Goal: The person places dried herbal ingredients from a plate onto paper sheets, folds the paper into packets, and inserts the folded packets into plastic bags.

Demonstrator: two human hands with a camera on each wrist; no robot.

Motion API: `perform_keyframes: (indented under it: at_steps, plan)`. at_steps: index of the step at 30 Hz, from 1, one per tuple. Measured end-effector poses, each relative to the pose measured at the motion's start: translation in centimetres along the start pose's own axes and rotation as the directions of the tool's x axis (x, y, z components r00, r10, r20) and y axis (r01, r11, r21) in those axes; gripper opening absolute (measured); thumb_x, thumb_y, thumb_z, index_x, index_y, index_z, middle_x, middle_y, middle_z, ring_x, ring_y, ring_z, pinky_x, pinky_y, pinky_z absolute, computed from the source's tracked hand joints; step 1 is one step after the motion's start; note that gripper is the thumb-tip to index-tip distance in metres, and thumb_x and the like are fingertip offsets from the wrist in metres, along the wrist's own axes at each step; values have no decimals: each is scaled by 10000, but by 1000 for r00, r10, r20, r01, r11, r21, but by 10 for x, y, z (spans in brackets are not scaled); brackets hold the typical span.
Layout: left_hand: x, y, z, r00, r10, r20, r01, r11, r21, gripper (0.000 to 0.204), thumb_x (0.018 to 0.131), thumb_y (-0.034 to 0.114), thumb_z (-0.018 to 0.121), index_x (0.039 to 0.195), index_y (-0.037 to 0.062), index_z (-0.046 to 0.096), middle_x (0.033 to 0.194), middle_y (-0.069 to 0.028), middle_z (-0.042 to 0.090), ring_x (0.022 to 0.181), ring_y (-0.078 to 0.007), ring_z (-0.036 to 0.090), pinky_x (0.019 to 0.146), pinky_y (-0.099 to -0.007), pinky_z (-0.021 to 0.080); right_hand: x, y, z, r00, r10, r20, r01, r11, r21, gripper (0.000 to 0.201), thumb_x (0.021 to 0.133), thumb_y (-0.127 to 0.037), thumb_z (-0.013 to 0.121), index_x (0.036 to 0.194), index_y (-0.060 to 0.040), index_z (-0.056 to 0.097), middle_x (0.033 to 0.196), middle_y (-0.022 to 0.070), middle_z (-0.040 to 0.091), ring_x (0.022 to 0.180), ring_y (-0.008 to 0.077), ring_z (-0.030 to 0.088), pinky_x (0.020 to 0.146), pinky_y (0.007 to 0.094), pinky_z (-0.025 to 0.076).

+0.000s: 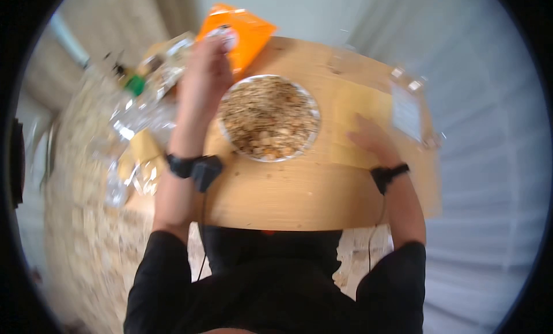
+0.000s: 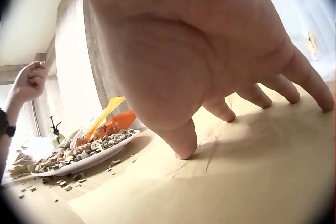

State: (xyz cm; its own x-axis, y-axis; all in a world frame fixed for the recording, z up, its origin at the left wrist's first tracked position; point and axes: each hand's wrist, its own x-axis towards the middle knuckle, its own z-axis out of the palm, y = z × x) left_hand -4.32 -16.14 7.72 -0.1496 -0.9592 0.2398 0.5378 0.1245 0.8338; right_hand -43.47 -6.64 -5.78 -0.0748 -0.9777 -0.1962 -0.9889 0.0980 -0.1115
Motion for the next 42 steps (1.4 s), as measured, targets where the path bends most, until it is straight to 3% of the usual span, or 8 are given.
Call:
perform_keyframes:
  at_steps: [4,8,12,16,18,22,29,42]
  plan:
    - [-12,-6,15,996,-52,78,36,979,199,162,898,210,524,841,69,578,586,35,440,513,-53,418,459,-209,321,-2,-13,-20,995,25,92,-22,999,-38,738,834,-406,605,1372,45,377,1371,276,428,1307,380,379,1094,424,299]
    - [-34,-26,28,915,-188,356,73,947,314,147,914,152,502,866,50,597,643,29,514,552,-39,467,488,-210,374,-1,-29,-54,987,-70,-146,76,997,34,613,855,-290,628,1337,29,422,1355,249,451,1290,363,402,1073,403,322]
    - [-73,-21,28,854,-94,513,-206,842,499,94,875,99,543,882,16,588,696,-45,562,616,-132,550,556,-278,450,-22,-106,-98,893,-239,-382,356,893,275,526,850,-196,652,1301,-2,466,1322,211,490,1241,342,454,1033,380,360]
    - [-126,27,-8,883,-53,467,-375,520,768,140,845,112,618,949,21,600,932,-127,612,883,-287,598,749,-360,491,-60,-173,-130,891,-367,-266,451,777,438,516,843,-175,650,1310,-39,478,1303,201,511,1204,338,484,1016,375,375]
    - [-142,45,-43,949,70,308,-315,240,918,184,814,88,658,980,29,605,1015,-136,611,983,-311,585,824,-378,485,-69,-186,-141,757,-647,-90,621,669,409,502,841,-141,637,1311,-54,484,1265,190,541,1159,334,515,987,382,398]
    - [-146,68,-115,967,197,161,-118,-214,970,431,734,78,697,1146,86,570,1294,-183,487,1248,-397,417,1016,-461,387,-64,-187,-137,749,-663,-1,566,638,522,499,845,-129,625,1315,-48,480,1232,187,561,1127,337,535,962,380,414]
    - [-142,59,-164,992,60,109,-93,-216,972,441,737,7,608,1174,53,560,1309,-150,509,1261,-397,418,1030,-453,386,-66,-173,-137,741,-662,-116,632,628,454,502,853,-172,626,1313,-39,475,1218,197,561,1099,357,540,944,388,430]
    - [-146,54,-107,777,563,283,-229,-166,959,163,766,-126,626,876,-12,667,1003,-153,686,1040,-303,642,886,-363,513,-58,-185,-114,635,-768,-87,715,541,444,564,875,-326,613,1304,9,465,1099,218,594,964,367,593,836,393,475]
